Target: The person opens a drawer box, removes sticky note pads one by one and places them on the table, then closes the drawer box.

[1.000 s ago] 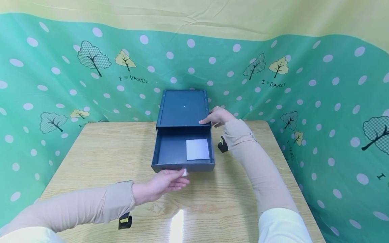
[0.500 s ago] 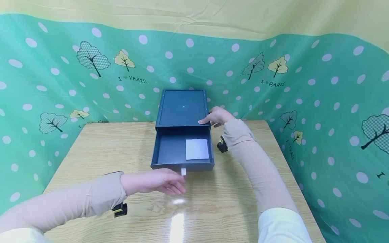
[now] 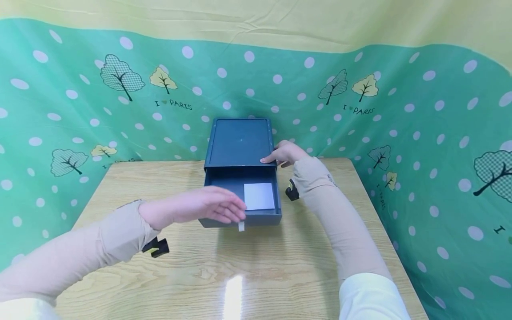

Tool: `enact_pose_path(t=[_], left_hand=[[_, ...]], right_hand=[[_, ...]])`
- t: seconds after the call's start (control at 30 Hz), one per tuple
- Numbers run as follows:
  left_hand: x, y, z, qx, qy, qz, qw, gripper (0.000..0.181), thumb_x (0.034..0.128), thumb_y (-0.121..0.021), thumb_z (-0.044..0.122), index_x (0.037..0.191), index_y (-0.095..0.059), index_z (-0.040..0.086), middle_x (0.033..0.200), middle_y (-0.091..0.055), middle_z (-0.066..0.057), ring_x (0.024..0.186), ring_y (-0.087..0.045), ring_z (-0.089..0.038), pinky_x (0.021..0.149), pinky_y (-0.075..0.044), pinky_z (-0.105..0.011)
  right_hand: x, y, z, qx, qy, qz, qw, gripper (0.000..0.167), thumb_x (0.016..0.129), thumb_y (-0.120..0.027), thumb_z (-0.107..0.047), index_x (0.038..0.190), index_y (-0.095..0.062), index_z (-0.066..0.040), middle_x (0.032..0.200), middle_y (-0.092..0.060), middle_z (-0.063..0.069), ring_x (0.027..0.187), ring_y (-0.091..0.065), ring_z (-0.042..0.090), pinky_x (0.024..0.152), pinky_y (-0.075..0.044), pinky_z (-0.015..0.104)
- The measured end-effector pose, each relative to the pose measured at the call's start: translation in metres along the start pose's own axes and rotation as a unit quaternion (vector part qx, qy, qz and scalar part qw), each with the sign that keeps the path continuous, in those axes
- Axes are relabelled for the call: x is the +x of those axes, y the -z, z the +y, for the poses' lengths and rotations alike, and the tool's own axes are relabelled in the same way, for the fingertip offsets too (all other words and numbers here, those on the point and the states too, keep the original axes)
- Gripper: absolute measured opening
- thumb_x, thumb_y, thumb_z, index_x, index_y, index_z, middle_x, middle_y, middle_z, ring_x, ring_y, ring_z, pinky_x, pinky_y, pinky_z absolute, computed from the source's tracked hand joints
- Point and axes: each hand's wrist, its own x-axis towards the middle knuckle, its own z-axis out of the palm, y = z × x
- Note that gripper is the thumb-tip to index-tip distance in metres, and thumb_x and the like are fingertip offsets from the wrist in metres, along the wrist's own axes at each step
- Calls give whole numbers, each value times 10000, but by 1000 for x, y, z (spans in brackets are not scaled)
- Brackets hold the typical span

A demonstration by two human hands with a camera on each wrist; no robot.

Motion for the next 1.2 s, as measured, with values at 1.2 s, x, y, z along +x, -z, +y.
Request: enact_pose_path(t=[1.2], left_hand=[[96, 25, 25, -292, 2747, 1465, 9499, 705, 971, -484, 396, 1409, -265, -111, 1392, -377, -351, 1293, -420, -424, 1087, -356, -486]], right_hand=[[0, 1, -1, 23, -46, -61, 10000, 756, 859, -696, -298, 1415, -327, 57, 1385, -469, 198, 1278, -453, 329, 1047, -424, 424]])
